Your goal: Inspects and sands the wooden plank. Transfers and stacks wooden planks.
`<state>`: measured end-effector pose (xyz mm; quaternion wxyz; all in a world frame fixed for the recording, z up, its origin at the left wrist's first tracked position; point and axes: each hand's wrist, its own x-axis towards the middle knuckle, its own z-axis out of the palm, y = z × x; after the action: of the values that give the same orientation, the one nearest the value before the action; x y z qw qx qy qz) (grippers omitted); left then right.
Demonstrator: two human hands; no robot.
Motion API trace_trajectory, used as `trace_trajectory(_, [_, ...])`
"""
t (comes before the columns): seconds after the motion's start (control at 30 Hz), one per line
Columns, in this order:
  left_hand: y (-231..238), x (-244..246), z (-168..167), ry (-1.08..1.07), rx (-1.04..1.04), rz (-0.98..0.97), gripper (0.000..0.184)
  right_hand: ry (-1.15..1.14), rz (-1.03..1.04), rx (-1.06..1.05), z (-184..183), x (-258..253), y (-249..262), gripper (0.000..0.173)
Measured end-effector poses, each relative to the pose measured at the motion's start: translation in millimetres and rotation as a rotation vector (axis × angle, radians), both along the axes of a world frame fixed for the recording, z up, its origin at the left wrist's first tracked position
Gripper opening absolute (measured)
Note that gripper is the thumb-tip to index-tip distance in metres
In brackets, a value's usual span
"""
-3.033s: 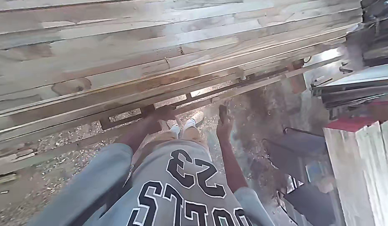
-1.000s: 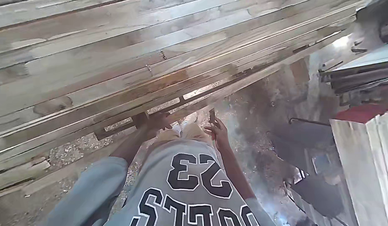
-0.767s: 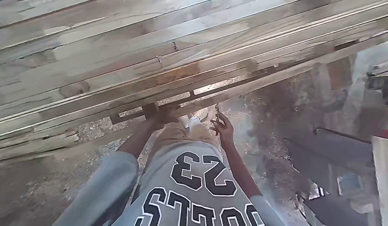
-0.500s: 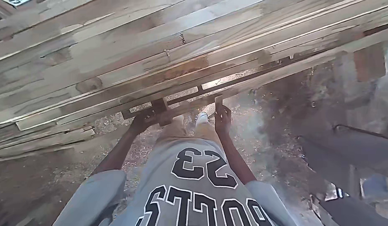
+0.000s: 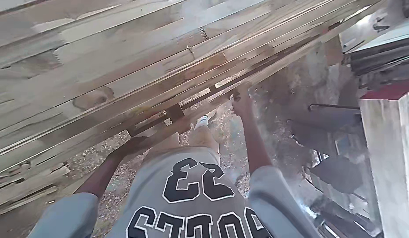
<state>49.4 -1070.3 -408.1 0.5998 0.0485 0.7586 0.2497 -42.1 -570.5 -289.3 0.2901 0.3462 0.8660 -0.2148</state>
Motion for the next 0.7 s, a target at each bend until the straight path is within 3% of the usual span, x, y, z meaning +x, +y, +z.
trace_trajectory(0.13, [-4, 1, -5, 0.028, 0.027, -0.011, 0.057, -0.085, -0.014, -0.088, 0, 31, -75, 0.031])
trace_trajectory(0.3, [2, 2, -2, 0.114, -0.019, -0.107, 0.054, -0.217, 0.176, -0.092, 14, 62, -132, 0.029])
trace_trajectory(0.4, [13, 3, 7, 0.124, -0.099, -0.145, 0.056, -0.230, 0.200, -0.203, 18, 78, -114, 0.035])
trace_trajectory(0.5, [16, -3, 5, 0.038, -0.082, -0.096, 0.060, -0.026, -0.160, -0.387, 4, 109, -62, 0.047])
trace_trajectory(0.57, [15, -5, 10, -0.065, -0.080, 0.084, 0.079, 0.172, -0.346, -0.414, -4, 119, -31, 0.051])
trace_trajectory(0.63, [16, -11, 8, -0.134, -0.114, 0.154, 0.091, 0.328, -0.344, -0.339, -18, 114, -7, 0.051])
trace_trajectory(0.7, [20, -16, 5, -0.150, -0.138, 0.176, 0.094, 0.473, -0.168, -0.233, -34, 96, 12, 0.051])
